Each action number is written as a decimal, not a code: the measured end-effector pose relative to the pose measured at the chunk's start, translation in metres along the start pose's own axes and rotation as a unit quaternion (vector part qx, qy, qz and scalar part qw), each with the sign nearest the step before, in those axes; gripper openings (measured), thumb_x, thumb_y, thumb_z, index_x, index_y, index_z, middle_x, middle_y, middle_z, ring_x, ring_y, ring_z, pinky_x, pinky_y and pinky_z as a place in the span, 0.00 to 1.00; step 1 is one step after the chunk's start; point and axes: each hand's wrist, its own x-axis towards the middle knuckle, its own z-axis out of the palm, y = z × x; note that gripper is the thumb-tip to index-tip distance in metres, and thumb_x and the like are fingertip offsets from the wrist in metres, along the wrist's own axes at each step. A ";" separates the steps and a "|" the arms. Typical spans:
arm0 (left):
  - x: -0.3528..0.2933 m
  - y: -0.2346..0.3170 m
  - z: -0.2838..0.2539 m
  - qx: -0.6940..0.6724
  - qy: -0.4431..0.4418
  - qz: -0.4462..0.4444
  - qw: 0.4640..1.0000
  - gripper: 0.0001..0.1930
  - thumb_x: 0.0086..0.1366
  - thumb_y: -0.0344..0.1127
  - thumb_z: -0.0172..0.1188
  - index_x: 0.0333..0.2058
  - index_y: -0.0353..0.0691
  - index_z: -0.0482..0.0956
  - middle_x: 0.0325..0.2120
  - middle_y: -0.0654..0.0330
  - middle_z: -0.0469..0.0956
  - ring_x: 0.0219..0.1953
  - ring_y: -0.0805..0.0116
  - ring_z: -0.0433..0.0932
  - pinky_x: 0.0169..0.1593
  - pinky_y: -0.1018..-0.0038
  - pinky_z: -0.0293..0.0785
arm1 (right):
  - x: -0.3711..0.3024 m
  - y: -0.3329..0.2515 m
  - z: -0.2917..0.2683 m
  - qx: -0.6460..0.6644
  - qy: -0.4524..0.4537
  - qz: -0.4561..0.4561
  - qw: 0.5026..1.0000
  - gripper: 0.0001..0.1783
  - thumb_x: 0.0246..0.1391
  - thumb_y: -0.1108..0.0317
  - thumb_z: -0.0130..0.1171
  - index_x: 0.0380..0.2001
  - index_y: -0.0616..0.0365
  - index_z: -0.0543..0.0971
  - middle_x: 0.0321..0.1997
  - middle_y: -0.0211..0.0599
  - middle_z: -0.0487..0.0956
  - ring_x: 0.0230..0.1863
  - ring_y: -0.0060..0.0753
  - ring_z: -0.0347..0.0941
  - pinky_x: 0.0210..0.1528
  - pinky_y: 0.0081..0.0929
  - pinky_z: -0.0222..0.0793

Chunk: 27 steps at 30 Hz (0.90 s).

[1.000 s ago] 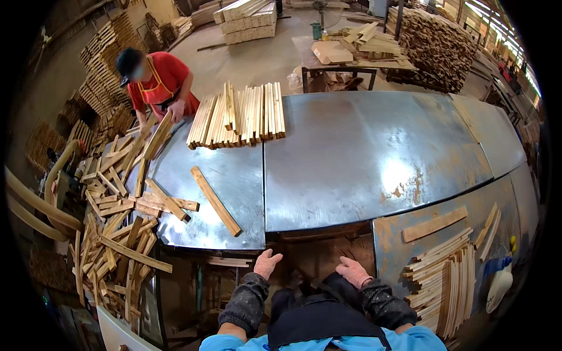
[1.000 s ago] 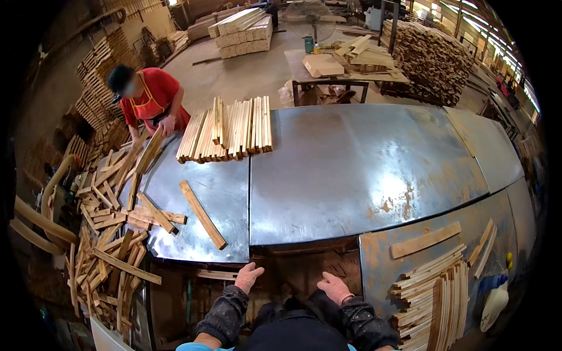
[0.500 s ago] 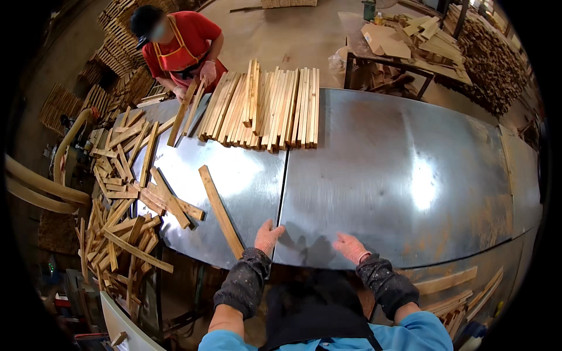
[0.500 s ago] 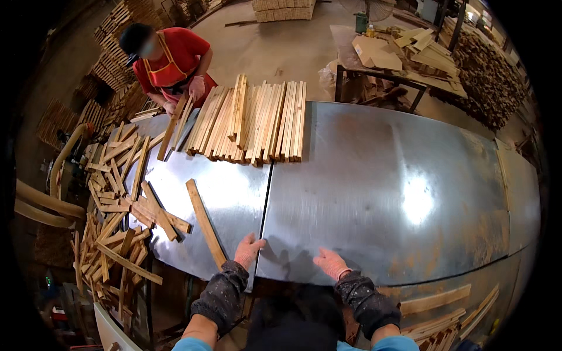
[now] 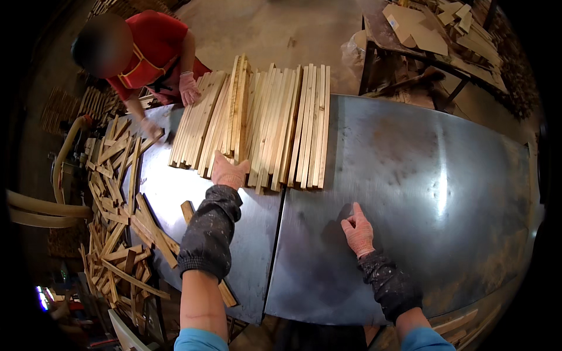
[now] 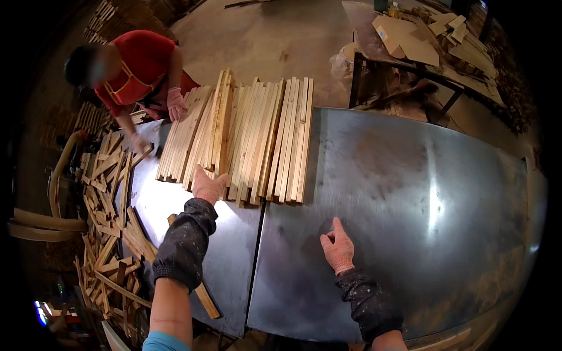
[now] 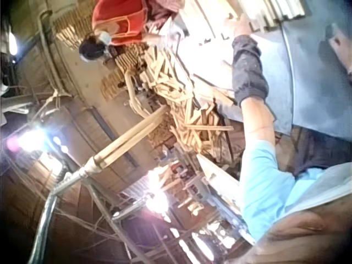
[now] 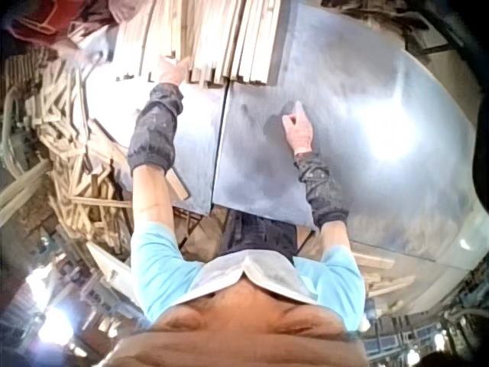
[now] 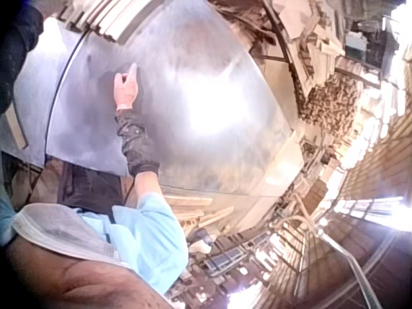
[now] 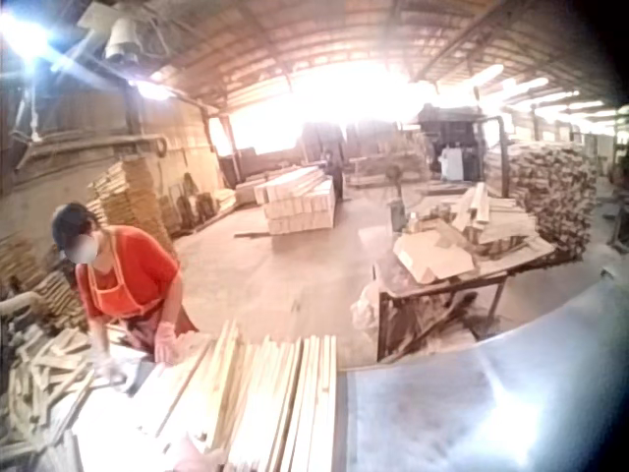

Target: The person repeatedly picks up stacks of thin wooden planks from a metal table and places them onto a conveyor belt. They align the planks by hand before moving them. Another worker is visible in the background performing similar tasks.

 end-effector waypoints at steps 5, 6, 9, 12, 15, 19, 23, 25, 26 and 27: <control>0.060 0.018 0.009 0.073 -0.004 -0.011 0.997 0.62 0.58 0.59 0.76 0.80 0.33 0.52 0.74 0.38 0.68 0.76 0.44 0.67 0.77 0.62 0.64 | 0.015 -0.002 0.001 -0.013 -0.003 0.003 1.000 0.43 0.62 0.61 0.70 0.77 0.61 0.69 0.37 0.33 0.88 0.38 0.33 0.83 0.51 0.32 0.79; 0.068 0.020 0.010 0.077 -0.016 -0.012 0.997 0.54 0.58 0.56 0.76 0.73 0.31 0.60 0.68 0.38 0.72 0.71 0.43 0.71 0.73 0.60 0.69 | 0.018 -0.002 0.001 -0.004 -0.008 0.011 1.000 0.42 0.62 0.61 0.70 0.76 0.60 0.70 0.37 0.33 0.88 0.38 0.33 0.83 0.51 0.32 0.79; 0.075 0.022 0.011 0.006 0.003 -0.024 1.000 0.31 0.55 0.46 0.74 0.52 0.28 0.81 0.51 0.39 0.84 0.56 0.42 0.84 0.60 0.56 0.80 | 0.029 -0.008 0.000 -0.010 -0.019 -0.002 1.000 0.41 0.62 0.59 0.70 0.75 0.61 0.72 0.37 0.33 0.87 0.37 0.34 0.83 0.50 0.33 0.79; 0.055 0.017 0.013 -0.079 0.037 0.029 0.996 0.24 0.52 0.43 0.75 0.40 0.29 0.81 0.39 0.43 0.84 0.44 0.45 0.83 0.51 0.53 0.80 | 0.047 -0.024 0.004 -0.027 -0.027 -0.025 0.999 0.43 0.61 0.57 0.70 0.75 0.61 0.71 0.38 0.33 0.88 0.39 0.37 0.84 0.50 0.35 0.79; 0.020 0.012 0.027 -0.090 0.096 0.124 0.984 0.20 0.49 0.42 0.75 0.31 0.32 0.78 0.32 0.47 0.80 0.38 0.49 0.79 0.45 0.51 0.77 | 0.075 -0.050 0.014 -0.019 -0.084 -0.020 0.996 0.46 0.60 0.54 0.71 0.76 0.62 0.68 0.47 0.40 0.88 0.47 0.43 0.85 0.55 0.39 0.78; -0.016 0.019 0.054 0.007 0.070 0.117 0.991 0.30 0.49 0.47 0.76 0.46 0.36 0.78 0.47 0.43 0.80 0.49 0.42 0.80 0.53 0.50 0.79 | 0.119 -0.088 0.048 -0.084 -0.019 -0.058 0.995 0.51 0.61 0.45 0.68 0.79 0.61 0.63 0.61 0.52 0.81 0.60 0.54 0.80 0.62 0.46 0.76; -0.025 0.023 0.065 0.048 0.016 0.043 0.998 0.48 0.52 0.54 0.76 0.68 0.37 0.70 0.61 0.41 0.76 0.65 0.42 0.75 0.68 0.54 0.73 | 0.140 -0.108 0.073 -0.175 -0.013 -0.056 0.983 0.54 0.61 0.37 0.64 0.80 0.60 0.61 0.68 0.59 0.75 0.66 0.62 0.76 0.67 0.50 0.73; -0.029 0.007 0.063 0.008 -0.001 0.071 0.997 0.55 0.54 0.59 0.77 0.75 0.37 0.64 0.66 0.37 0.73 0.69 0.41 0.72 0.70 0.54 0.71 | 0.145 -0.110 0.077 -0.184 -0.003 -0.062 0.981 0.55 0.61 0.36 0.64 0.79 0.61 0.61 0.69 0.59 0.75 0.67 0.62 0.75 0.68 0.50 0.73; -0.035 -0.006 0.063 -0.033 0.016 0.079 0.996 0.57 0.59 0.59 0.76 0.78 0.34 0.59 0.70 0.35 0.69 0.72 0.39 0.69 0.73 0.55 0.68 | 0.146 -0.110 0.078 -0.195 -0.004 -0.054 0.979 0.56 0.60 0.37 0.66 0.79 0.63 0.61 0.70 0.59 0.74 0.68 0.61 0.75 0.69 0.49 0.72; -0.041 -0.023 0.062 -0.119 0.025 0.024 0.992 0.55 0.60 0.57 0.75 0.77 0.32 0.60 0.70 0.35 0.69 0.72 0.39 0.68 0.74 0.55 0.67 | 0.146 -0.109 0.077 -0.183 -0.015 -0.064 0.981 0.56 0.60 0.37 0.66 0.79 0.63 0.60 0.70 0.59 0.74 0.69 0.60 0.74 0.69 0.48 0.72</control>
